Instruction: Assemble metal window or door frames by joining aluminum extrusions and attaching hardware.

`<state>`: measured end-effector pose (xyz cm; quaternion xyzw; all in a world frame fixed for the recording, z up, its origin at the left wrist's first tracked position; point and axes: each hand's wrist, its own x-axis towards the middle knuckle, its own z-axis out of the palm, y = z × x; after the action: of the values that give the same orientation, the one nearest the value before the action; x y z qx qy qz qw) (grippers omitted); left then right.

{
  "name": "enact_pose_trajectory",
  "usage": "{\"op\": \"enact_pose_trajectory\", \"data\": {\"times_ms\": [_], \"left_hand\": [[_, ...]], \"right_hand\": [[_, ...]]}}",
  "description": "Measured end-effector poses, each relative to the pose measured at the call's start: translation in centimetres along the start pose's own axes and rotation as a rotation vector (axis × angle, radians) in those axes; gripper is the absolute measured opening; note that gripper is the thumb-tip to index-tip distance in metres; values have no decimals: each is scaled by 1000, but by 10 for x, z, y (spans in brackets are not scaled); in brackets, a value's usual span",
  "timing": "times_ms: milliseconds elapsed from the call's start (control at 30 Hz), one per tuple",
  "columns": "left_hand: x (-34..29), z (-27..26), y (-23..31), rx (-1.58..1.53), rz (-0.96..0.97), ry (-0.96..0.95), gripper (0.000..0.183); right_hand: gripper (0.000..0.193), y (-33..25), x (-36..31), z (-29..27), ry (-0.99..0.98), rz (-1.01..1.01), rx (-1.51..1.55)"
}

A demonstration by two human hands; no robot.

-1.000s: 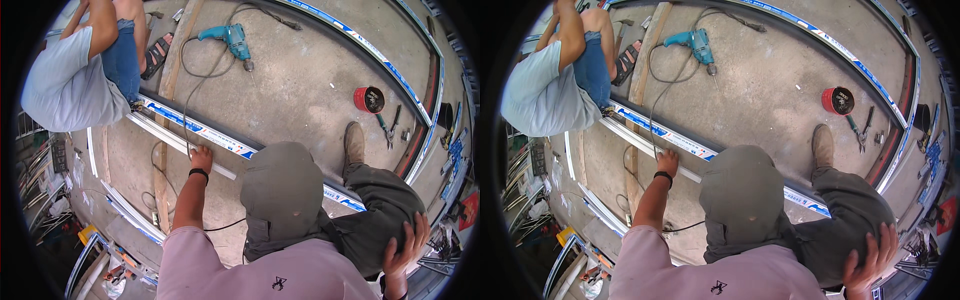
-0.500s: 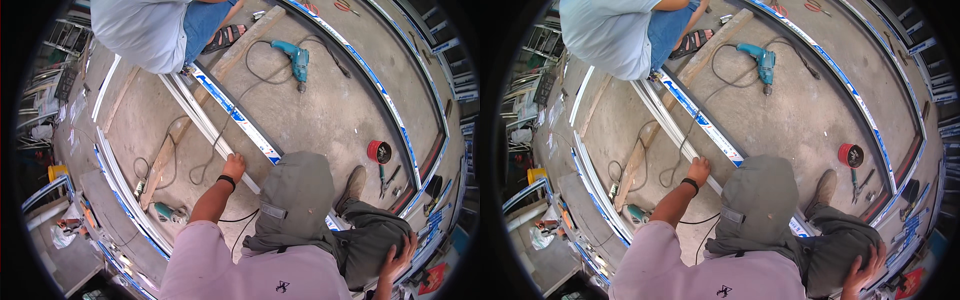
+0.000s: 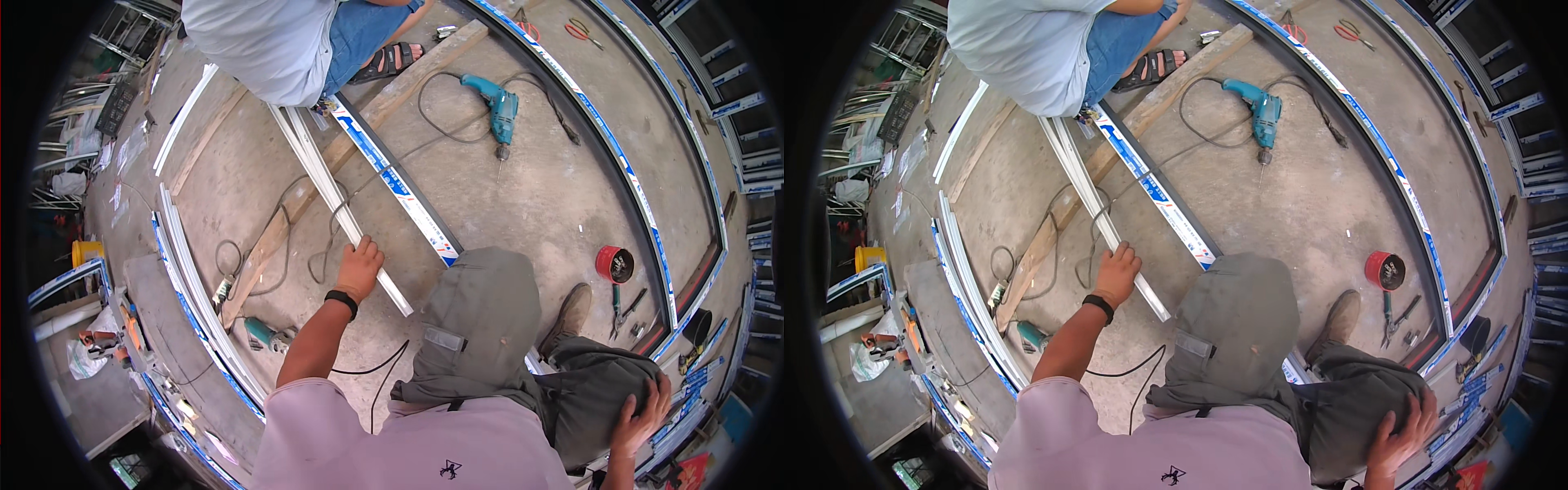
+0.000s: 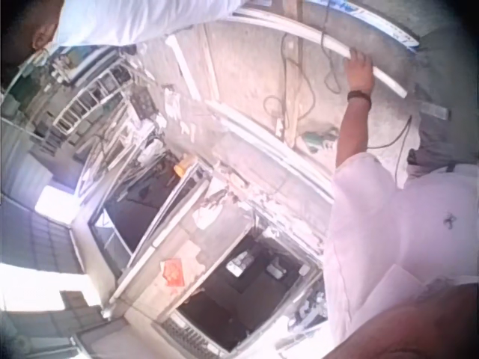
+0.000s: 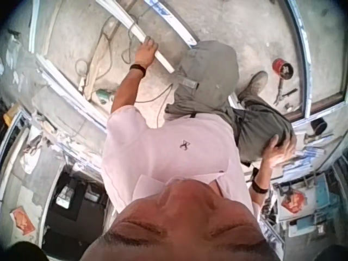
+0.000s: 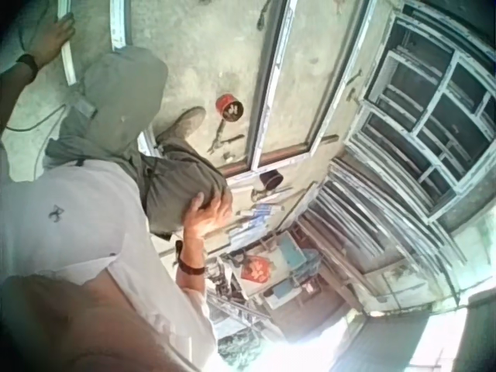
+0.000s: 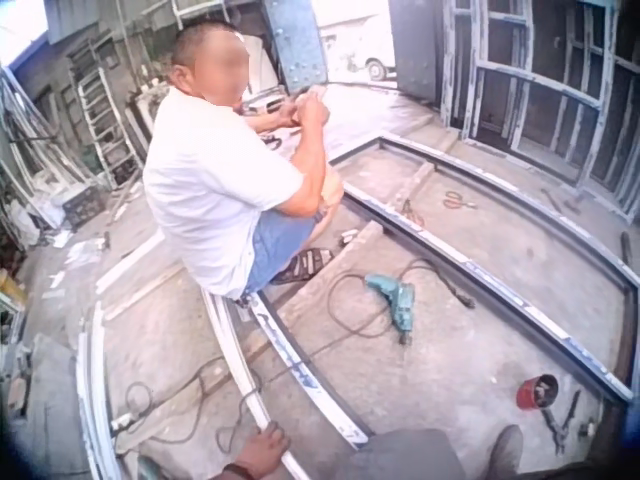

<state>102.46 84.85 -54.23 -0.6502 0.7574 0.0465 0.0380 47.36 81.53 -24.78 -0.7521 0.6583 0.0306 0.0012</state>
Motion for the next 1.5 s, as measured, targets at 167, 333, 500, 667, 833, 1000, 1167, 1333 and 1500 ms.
{"op": "enact_pose_trajectory", "data": {"times_ms": [167, 333, 500, 667, 833, 1000, 1167, 1333, 1500], "left_hand": [[6, -19, -2, -72, -18, 34, 18], [11, -42, -1, -178, -28, 205, 25], [16, -69, 1, -230, -6, 256, 26], [17, -90, 7, -272, -11, 261, 25], [5, -86, 11, -202, -27, 102, 23], [-27, -39, 5, -125, -27, -7, 15], [-44, 12, 3, -219, -13, -151, 15], [-71, 41, 8, -363, -41, -301, 12], [-77, 19, 31, -539, 14, -313, 12]], "right_hand": [[42, -2, -3, 1, -3, 0, 17], [42, -2, -5, 0, 14, 36, 4], [42, 0, -4, -2, 11, 29, -6], [42, -5, 2, 0, 7, 13, 10], [45, -3, 3, 2, 0, 11, -5], [47, -3, 8, 4, -3, 3, -25], [48, 0, 12, 3, 7, -19, -51], [51, -1, 14, 7, -2, -26, -34], [52, 9, 12, 12, 7, -38, -33]]}}
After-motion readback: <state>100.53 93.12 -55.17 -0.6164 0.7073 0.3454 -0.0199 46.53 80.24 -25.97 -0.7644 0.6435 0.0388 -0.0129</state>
